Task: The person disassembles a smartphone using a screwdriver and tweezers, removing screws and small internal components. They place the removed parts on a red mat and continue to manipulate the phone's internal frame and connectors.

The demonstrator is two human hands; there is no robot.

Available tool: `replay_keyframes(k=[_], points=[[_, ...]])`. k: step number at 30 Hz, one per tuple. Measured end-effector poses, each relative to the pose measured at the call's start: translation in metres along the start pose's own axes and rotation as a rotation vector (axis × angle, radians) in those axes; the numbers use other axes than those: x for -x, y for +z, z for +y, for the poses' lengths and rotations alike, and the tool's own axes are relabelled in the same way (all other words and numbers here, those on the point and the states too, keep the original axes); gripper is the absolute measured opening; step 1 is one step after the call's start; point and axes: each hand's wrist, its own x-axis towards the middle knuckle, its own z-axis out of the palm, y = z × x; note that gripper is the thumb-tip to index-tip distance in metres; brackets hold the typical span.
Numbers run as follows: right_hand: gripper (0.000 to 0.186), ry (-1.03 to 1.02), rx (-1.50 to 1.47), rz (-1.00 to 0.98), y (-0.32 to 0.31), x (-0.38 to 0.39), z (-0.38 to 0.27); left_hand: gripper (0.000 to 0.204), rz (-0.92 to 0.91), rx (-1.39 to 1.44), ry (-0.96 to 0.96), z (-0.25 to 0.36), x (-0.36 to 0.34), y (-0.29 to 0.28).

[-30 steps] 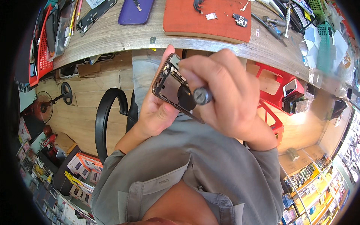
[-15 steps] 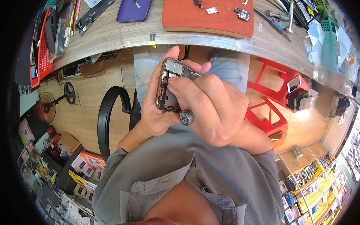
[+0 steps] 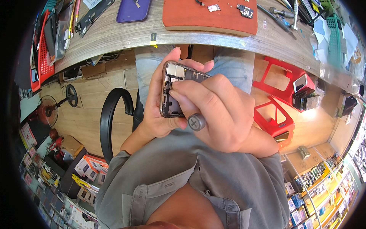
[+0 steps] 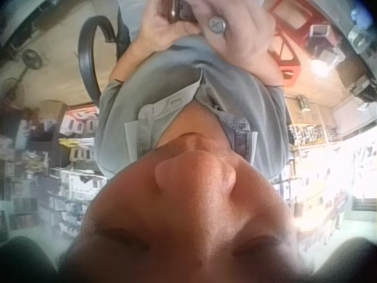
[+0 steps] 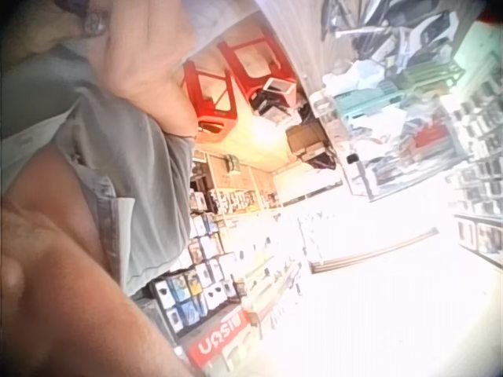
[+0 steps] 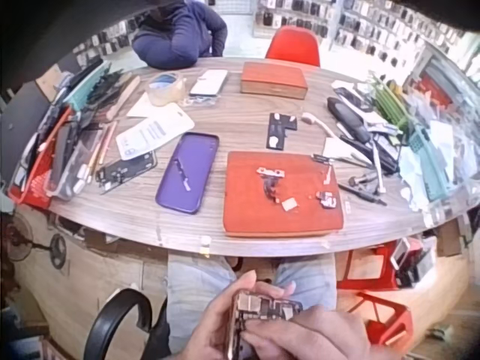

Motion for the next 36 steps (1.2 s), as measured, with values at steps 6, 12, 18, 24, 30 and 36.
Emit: replay_keyframes(k=[6, 12, 18, 24, 30, 36], points=[[0.029, 0.123, -0.057, -0.033, -0.006, -0.003, -0.009, 0.131, -0.100, -0.022, 0.046, 0.001, -0.003, -0.008], [0.029, 0.139, -0.061, -0.052, -0.009, -0.006, -0.011, 0.127, -0.213, -0.097, 0.134, -0.004, -0.005, -0.019], [0.030, 0.195, -0.104, -0.081, -0.012, -0.007, -0.012, 0.126, -0.210, -0.078, 0.121, -0.002, -0.003, -0.017], [0.030, 0.156, -0.050, -0.052, -0.009, -0.006, -0.012, 0.124, -0.254, -0.117, 0.167, -0.003, -0.005, -0.022], [0.029, 0.126, -0.039, -0.037, -0.008, -0.005, -0.012, 0.123, -0.266, -0.152, 0.198, -0.003, -0.006, -0.026], [0.028, 0.115, -0.036, -0.022, -0.007, -0.005, -0.012, 0.126, -0.214, -0.029, 0.107, -0.001, -0.004, -0.019]])
